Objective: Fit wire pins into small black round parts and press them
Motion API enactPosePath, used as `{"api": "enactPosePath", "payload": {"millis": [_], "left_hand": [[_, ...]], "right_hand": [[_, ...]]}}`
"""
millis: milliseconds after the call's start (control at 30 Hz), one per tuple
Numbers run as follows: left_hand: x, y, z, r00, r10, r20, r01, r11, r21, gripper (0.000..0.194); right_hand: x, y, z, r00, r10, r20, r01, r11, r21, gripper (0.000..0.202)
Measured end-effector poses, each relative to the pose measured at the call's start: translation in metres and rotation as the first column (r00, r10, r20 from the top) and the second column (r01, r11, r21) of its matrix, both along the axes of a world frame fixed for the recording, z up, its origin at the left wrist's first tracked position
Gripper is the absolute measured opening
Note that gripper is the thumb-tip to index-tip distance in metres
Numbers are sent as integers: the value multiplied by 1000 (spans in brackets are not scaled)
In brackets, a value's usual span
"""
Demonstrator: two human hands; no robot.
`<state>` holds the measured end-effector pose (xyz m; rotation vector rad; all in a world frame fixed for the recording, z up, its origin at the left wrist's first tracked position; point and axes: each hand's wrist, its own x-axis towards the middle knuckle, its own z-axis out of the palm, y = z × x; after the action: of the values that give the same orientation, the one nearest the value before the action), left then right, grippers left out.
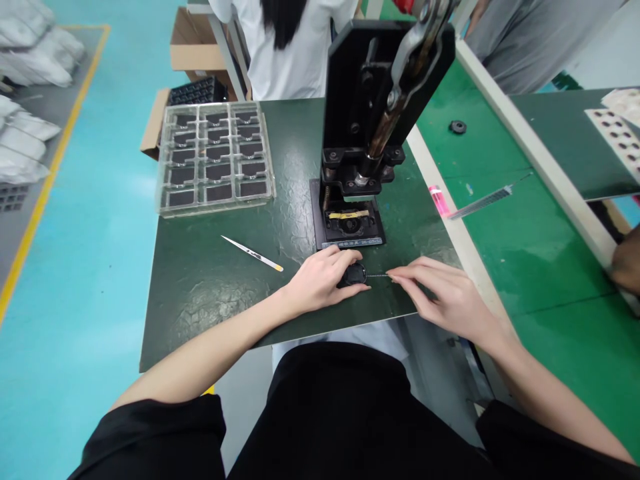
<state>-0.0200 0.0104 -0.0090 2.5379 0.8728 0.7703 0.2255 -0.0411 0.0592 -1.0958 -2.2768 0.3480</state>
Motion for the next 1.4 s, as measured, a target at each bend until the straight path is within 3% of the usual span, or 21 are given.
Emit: {"api": "enactPosePath", "payload": {"millis": [433, 600, 767, 833, 1000, 1133, 1400], "left_hand": [[1, 0, -1, 1000, -1, 13, 1, 1000, -3, 48], [0, 0, -1, 1000, -3, 18, 4, 999, -37, 47], [0, 0, 1, 1000, -24, 5, 24, 998, -51, 44], [0, 0, 1, 1000, -25, 11, 25, 999, -42, 44], [1, 0, 1, 999, -17, 28, 18, 999, -40, 45], [1, -2, 0, 999, -13, 45, 15, 998, -54, 43], [3, -4, -1, 994, 11, 111, 4, 991, -136, 37]], "right_hand": [[-5, 2, 2, 995, 42, 92, -45, 999, 23, 19], [-13, 13, 6, 997, 77, -11, -77, 989, -122, 14], [-15, 19, 6, 993, -1, -118, -43, 930, -365, 11], [-15, 21, 3, 989, -25, -149, -36, 918, -394, 10], [-16, 23, -11, 989, 41, -144, -65, 984, -167, 12], [-20, 21, -18, 988, 112, -106, -113, 994, -3, 14], [-24, 19, -23, 992, 102, -77, -98, 994, 51, 15]]}}
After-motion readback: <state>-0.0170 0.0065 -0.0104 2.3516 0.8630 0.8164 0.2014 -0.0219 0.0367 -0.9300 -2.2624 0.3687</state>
